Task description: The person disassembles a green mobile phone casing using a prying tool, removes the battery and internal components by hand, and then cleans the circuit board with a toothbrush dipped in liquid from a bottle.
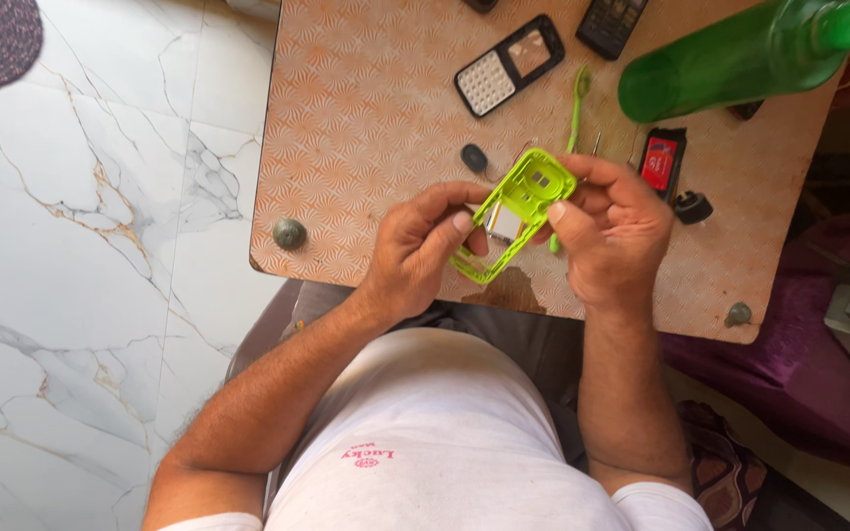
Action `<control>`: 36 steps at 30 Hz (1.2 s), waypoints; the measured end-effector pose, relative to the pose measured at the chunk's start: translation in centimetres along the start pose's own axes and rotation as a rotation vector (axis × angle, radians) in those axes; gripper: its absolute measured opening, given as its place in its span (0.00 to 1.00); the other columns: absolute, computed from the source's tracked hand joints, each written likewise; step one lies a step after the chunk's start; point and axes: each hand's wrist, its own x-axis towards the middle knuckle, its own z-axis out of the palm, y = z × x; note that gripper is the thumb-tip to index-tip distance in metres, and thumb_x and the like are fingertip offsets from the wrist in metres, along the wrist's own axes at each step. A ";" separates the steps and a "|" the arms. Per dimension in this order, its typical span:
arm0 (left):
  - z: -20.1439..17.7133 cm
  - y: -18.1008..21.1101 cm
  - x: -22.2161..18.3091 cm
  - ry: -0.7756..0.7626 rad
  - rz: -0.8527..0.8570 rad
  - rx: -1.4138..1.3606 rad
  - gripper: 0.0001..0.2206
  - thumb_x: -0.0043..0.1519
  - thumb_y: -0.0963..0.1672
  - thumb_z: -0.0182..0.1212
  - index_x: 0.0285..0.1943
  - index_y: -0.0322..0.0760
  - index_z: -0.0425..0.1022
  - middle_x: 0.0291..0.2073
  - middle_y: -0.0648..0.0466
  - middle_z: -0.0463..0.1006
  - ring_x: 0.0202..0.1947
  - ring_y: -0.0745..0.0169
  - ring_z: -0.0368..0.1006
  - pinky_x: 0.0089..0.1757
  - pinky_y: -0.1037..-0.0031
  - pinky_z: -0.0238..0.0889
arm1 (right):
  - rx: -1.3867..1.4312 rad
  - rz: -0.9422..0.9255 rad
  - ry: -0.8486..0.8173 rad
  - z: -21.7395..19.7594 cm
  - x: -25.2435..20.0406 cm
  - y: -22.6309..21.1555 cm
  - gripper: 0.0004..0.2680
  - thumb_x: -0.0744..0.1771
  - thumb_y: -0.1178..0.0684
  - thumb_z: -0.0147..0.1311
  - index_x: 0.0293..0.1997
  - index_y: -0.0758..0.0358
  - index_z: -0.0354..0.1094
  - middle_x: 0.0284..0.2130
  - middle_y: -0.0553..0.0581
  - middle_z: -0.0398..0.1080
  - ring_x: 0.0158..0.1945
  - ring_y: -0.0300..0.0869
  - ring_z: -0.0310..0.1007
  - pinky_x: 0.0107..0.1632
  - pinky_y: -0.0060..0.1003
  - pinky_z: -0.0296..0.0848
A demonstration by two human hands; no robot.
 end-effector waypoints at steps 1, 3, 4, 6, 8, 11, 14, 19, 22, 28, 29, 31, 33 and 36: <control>0.0 -0.2 -0.1 0.002 -0.005 -0.012 0.13 0.74 0.42 0.51 0.64 0.29 0.72 0.36 0.55 0.78 0.38 0.71 0.74 0.44 0.77 0.70 | 0.004 -0.009 -0.001 0.0 0.0 0.1 0.13 0.67 0.70 0.51 0.59 0.79 0.65 0.44 0.67 0.77 0.40 0.42 0.80 0.41 0.36 0.82; -0.1 -0.5 -0.1 0.006 -0.011 -0.036 0.13 0.74 0.42 0.52 0.63 0.29 0.72 0.37 0.55 0.79 0.39 0.71 0.74 0.45 0.77 0.71 | 0.010 -0.047 0.001 -0.1 0.0 0.4 0.13 0.68 0.70 0.51 0.60 0.79 0.65 0.42 0.67 0.77 0.39 0.41 0.80 0.40 0.35 0.82; -0.1 -0.6 -0.1 0.004 -0.003 -0.040 0.13 0.74 0.42 0.52 0.63 0.29 0.72 0.37 0.55 0.79 0.39 0.71 0.74 0.45 0.77 0.71 | 0.013 -0.067 0.001 -0.1 0.0 0.5 0.12 0.68 0.70 0.51 0.60 0.79 0.66 0.41 0.67 0.77 0.38 0.41 0.80 0.39 0.34 0.82; -0.1 -0.5 0.0 -0.003 0.017 -0.043 0.13 0.75 0.43 0.52 0.63 0.29 0.72 0.37 0.55 0.79 0.40 0.72 0.75 0.46 0.77 0.73 | 0.005 -0.091 -0.006 -0.1 0.0 0.7 0.12 0.69 0.69 0.52 0.60 0.78 0.66 0.42 0.67 0.77 0.39 0.41 0.80 0.40 0.34 0.82; 0.0 -0.4 0.0 -0.001 0.014 -0.061 0.12 0.75 0.43 0.52 0.63 0.28 0.72 0.38 0.54 0.80 0.40 0.72 0.76 0.46 0.77 0.73 | 0.006 -0.110 -0.013 -0.1 0.1 0.9 0.12 0.70 0.68 0.53 0.61 0.78 0.66 0.42 0.67 0.77 0.39 0.41 0.80 0.41 0.34 0.83; 0.1 -0.3 0.0 0.000 0.015 -0.078 0.12 0.75 0.43 0.53 0.63 0.28 0.72 0.39 0.54 0.80 0.41 0.71 0.76 0.47 0.77 0.73 | 0.022 -0.135 -0.027 -0.1 0.1 1.1 0.12 0.70 0.68 0.54 0.61 0.77 0.66 0.42 0.66 0.77 0.39 0.41 0.80 0.41 0.35 0.83; 0.0 -0.4 -0.1 0.000 0.011 -0.063 0.12 0.75 0.43 0.53 0.63 0.28 0.72 0.39 0.54 0.80 0.41 0.71 0.76 0.46 0.77 0.73 | 0.043 -0.161 -0.040 -0.3 0.0 1.2 0.12 0.70 0.68 0.54 0.62 0.75 0.67 0.42 0.66 0.77 0.40 0.41 0.81 0.42 0.35 0.83; 0.1 -0.4 0.0 -0.001 0.017 -0.066 0.12 0.75 0.43 0.53 0.61 0.28 0.73 0.39 0.54 0.80 0.41 0.70 0.76 0.46 0.76 0.73 | 0.032 -0.173 -0.025 -0.4 -0.4 1.2 0.12 0.70 0.68 0.55 0.61 0.74 0.68 0.44 0.66 0.77 0.41 0.42 0.81 0.42 0.36 0.84; 0.1 -0.5 -0.1 -0.003 0.020 -0.035 0.11 0.75 0.42 0.53 0.61 0.29 0.73 0.37 0.54 0.80 0.40 0.71 0.76 0.45 0.76 0.74 | 0.048 -0.167 -0.016 -0.5 -0.5 1.3 0.12 0.70 0.68 0.55 0.61 0.74 0.68 0.44 0.65 0.77 0.41 0.41 0.81 0.42 0.35 0.84; 0.3 0.1 0.0 0.022 0.057 0.106 0.10 0.74 0.43 0.53 0.56 0.29 0.75 0.35 0.54 0.81 0.38 0.70 0.77 0.43 0.78 0.72 | -0.002 -0.200 -0.012 -0.6 -0.6 1.4 0.12 0.70 0.67 0.54 0.61 0.73 0.68 0.44 0.64 0.78 0.41 0.41 0.81 0.44 0.35 0.84; 0.4 0.3 0.0 0.028 0.053 0.130 0.10 0.74 0.43 0.53 0.55 0.29 0.75 0.34 0.54 0.81 0.37 0.70 0.77 0.42 0.78 0.71 | -0.005 -0.182 0.001 -0.6 -0.7 1.3 0.12 0.70 0.68 0.54 0.61 0.73 0.68 0.45 0.64 0.77 0.42 0.40 0.81 0.44 0.35 0.84; 0.6 0.7 0.1 0.029 0.060 0.171 0.10 0.73 0.43 0.53 0.53 0.29 0.76 0.33 0.54 0.81 0.36 0.70 0.77 0.40 0.78 0.71 | -0.010 -0.146 0.028 -0.4 -1.0 1.0 0.12 0.69 0.68 0.54 0.61 0.73 0.67 0.47 0.64 0.77 0.42 0.39 0.80 0.45 0.34 0.83; 0.6 1.0 0.1 0.017 0.079 0.209 0.11 0.74 0.44 0.53 0.52 0.29 0.76 0.31 0.55 0.80 0.34 0.71 0.76 0.39 0.78 0.71 | -0.007 -0.153 0.025 -0.1 -1.2 0.9 0.12 0.69 0.68 0.54 0.60 0.74 0.67 0.46 0.64 0.77 0.41 0.39 0.81 0.44 0.34 0.83; 0.7 0.9 0.1 0.007 0.080 0.174 0.12 0.74 0.45 0.53 0.52 0.29 0.76 0.31 0.55 0.80 0.33 0.71 0.76 0.39 0.77 0.73 | -0.052 -0.149 0.011 0.2 -1.4 1.0 0.12 0.69 0.69 0.54 0.59 0.74 0.67 0.45 0.64 0.77 0.43 0.40 0.81 0.46 0.37 0.84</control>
